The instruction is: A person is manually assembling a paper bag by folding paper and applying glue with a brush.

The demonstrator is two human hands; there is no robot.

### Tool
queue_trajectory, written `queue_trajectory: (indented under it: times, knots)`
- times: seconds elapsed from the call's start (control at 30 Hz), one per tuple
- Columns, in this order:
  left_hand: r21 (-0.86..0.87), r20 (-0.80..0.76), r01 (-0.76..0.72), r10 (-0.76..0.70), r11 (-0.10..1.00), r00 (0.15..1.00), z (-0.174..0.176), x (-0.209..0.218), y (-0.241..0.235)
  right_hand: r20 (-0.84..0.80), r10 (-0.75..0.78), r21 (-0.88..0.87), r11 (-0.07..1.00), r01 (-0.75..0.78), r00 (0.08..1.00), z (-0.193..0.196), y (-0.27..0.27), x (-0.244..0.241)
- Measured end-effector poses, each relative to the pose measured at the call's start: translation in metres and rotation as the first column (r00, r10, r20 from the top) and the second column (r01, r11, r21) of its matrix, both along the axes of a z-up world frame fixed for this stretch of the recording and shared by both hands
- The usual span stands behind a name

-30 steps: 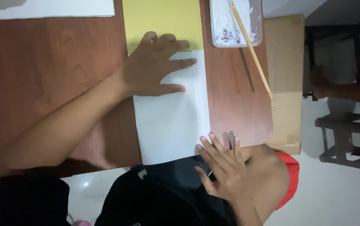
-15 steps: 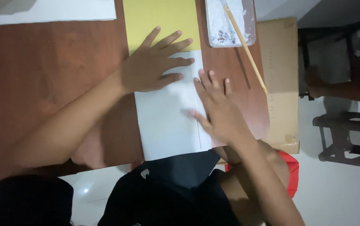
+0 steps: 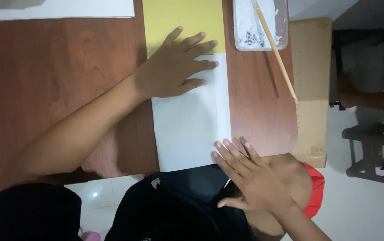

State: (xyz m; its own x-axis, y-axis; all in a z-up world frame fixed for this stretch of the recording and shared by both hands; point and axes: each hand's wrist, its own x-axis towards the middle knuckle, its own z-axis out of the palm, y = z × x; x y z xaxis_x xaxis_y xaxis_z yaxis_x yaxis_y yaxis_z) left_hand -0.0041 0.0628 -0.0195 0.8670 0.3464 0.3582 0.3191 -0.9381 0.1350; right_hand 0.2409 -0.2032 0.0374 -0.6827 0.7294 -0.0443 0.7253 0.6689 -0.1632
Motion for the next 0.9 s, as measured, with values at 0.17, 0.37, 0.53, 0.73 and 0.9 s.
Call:
queue_trajectory:
  times: [0.17,0.37,0.53,0.73,0.9]
  knots:
    - [0.041,-0.004,-0.023,0.023,0.999,1.0,0.003,0.0,-0.006,-0.206,0.031,0.1,0.995,-0.01,0.978,0.012,0.017,-0.016]
    - [0.017,-0.006,-0.036,0.036,0.999,0.999,0.012,0.001,-0.009,-0.014,0.113,0.239,0.965,-0.106,0.994,0.007,0.051,-0.091]
    - [0.018,0.006,-0.021,0.021,1.0,1.0,0.01,0.001,-0.007,-0.091,0.002,0.099,0.995,0.007,0.996,-0.013,0.054,-0.092]
    - [-0.026,-0.011,-0.018,0.017,1.0,1.0,0.01,0.002,-0.006,-0.056,-0.215,0.047,0.975,0.217,0.975,-0.008,0.022,-0.076]
    - [0.028,-0.011,-0.026,0.026,0.999,1.0,0.008,0.0,-0.007,0.257,-0.515,0.349,0.838,0.418,0.818,0.007,-0.004,-0.108]
